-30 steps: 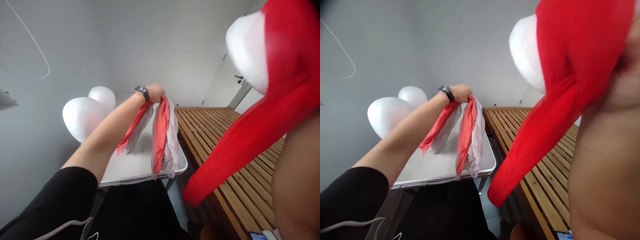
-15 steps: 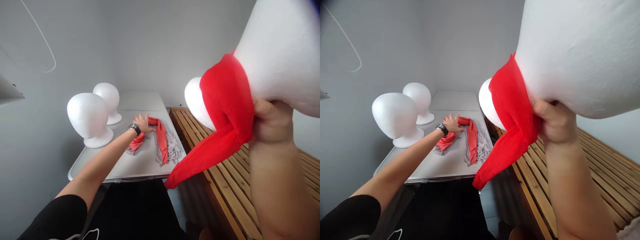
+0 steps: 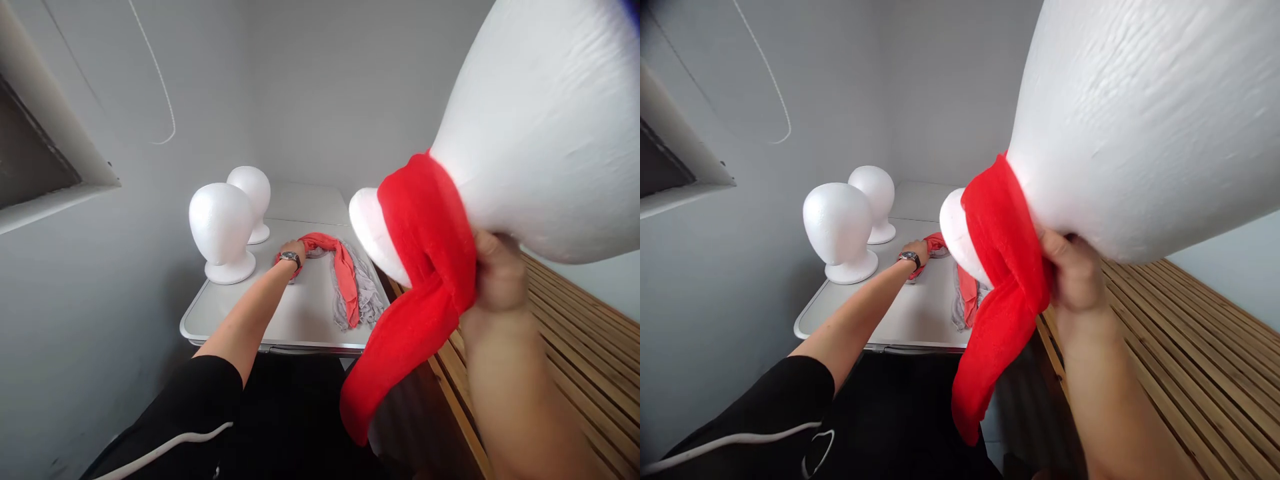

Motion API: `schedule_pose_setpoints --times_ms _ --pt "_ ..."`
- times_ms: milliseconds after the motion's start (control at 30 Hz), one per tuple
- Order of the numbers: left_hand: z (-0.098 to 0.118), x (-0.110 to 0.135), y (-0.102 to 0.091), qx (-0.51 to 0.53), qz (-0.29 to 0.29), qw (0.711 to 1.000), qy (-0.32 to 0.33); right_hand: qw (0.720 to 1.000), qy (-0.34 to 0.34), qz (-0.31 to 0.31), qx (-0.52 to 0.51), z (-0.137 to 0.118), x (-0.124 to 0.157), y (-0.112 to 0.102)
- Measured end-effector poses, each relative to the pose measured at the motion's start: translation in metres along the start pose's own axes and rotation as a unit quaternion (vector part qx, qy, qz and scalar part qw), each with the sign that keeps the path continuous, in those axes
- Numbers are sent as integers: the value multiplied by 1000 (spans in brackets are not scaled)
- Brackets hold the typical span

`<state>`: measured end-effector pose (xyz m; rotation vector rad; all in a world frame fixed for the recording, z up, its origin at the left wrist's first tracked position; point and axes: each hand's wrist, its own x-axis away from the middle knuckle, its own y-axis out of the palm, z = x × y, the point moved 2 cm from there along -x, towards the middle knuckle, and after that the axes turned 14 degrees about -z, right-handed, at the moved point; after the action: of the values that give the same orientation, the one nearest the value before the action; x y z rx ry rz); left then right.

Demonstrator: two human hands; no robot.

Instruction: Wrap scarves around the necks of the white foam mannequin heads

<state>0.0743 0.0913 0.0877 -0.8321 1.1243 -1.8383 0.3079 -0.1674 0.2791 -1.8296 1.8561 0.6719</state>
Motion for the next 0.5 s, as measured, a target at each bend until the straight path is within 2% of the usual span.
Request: schedule_pose_setpoints --times_ms 100,200,267,333,400,433,500 --pt "4 17 -4 -25 -4 999 -39 997 66 17 -47 38 40 23" --pt "8 56 -5 -43 23 998 -38 989 130 41 -55 88 87 49" --pt "11 97 -3 -23 86 995 -50 982 170 74 -37 120 113 66" --pt "14 145 2 39 174 982 -64 973 211 98 2 144 129 83" --pt "21 195 14 104 236 964 -62 966 239 92 44 159 137 100" --pt "25 216 22 120 246 960 -55 965 242 76 60 164 139 108" --pt "34 250 42 168 219 961 -14 970 223 35 88 171 139 122"
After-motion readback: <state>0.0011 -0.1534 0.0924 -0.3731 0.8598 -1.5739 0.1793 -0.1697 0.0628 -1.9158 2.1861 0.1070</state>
